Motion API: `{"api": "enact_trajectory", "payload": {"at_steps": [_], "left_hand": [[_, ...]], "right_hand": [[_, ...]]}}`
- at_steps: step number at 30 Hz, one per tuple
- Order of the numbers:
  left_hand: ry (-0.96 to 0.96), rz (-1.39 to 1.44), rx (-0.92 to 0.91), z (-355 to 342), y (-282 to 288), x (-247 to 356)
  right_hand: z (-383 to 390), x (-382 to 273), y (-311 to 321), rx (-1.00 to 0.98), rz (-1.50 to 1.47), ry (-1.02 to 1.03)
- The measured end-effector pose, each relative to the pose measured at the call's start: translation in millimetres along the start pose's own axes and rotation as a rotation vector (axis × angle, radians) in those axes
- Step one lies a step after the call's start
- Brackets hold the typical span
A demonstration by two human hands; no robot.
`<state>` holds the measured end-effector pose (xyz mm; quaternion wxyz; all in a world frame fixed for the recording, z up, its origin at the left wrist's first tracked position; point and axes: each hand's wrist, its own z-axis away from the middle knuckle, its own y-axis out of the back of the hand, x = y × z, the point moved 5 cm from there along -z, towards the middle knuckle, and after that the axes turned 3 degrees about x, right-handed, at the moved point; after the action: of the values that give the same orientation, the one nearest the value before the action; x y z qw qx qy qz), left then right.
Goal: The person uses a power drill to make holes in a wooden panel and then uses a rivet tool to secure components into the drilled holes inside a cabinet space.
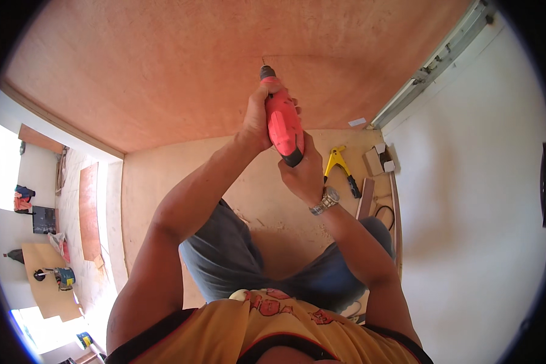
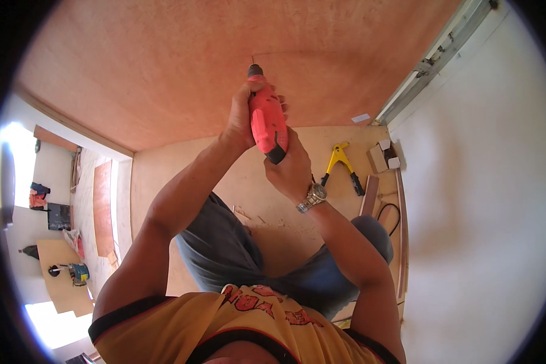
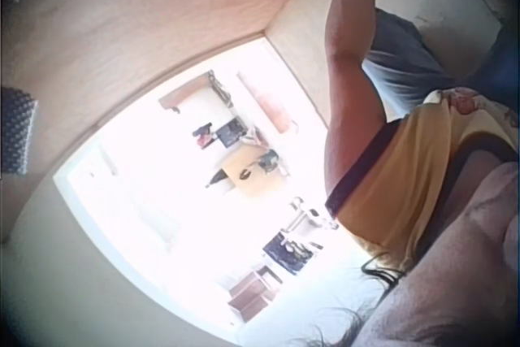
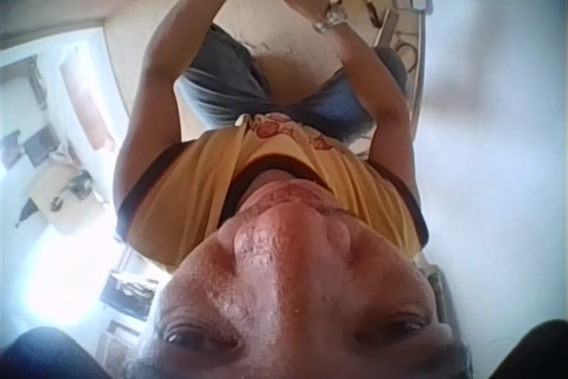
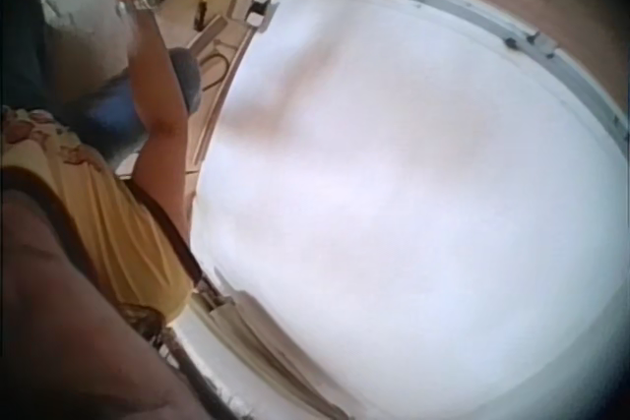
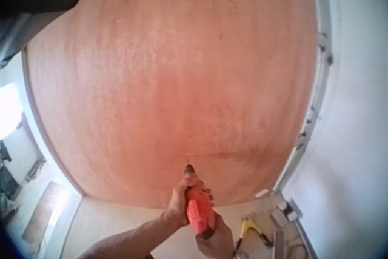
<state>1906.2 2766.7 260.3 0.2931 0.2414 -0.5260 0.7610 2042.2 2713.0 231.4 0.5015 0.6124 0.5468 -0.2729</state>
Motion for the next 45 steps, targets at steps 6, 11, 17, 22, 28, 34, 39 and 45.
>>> {"api": "enact_trajectory", "payload": {"at_steps": [6,11,17,22,28,34,39,45], "left_hand": [[-0.01,-0.013,0.005,-3,5,5],[-0.007,-0.018,-0.015,-6,8,6],[0.022,-0.019,-0.021,-4,7,6],[0.012,-0.007,-0.02,-5,8,5],[0.004,-0.001,-0.025,-6,13,7],[0.007,-0.011,-0.045,-10,12,4],[0.017,0.065,-0.105,0,9,6],[0.108,-0.102,-0.039,18,-1,3]], "right_hand": [[-4,0,-6,0.024,0.026,0.048],[-3,0,-9,0.035,0.058,0.088],[-2,0,-10,0.016,0.063,0.027],[-1,0,-9,0.015,0.077,0.046],[-2,-2,-13,0.013,0.055,0.075],[-2,-3,-8,0.012,0.079,0.087],[-6,-18,-5,0.0,0.211,0.131],[-10,-20,5,-0.055,0.334,0.092]]}}
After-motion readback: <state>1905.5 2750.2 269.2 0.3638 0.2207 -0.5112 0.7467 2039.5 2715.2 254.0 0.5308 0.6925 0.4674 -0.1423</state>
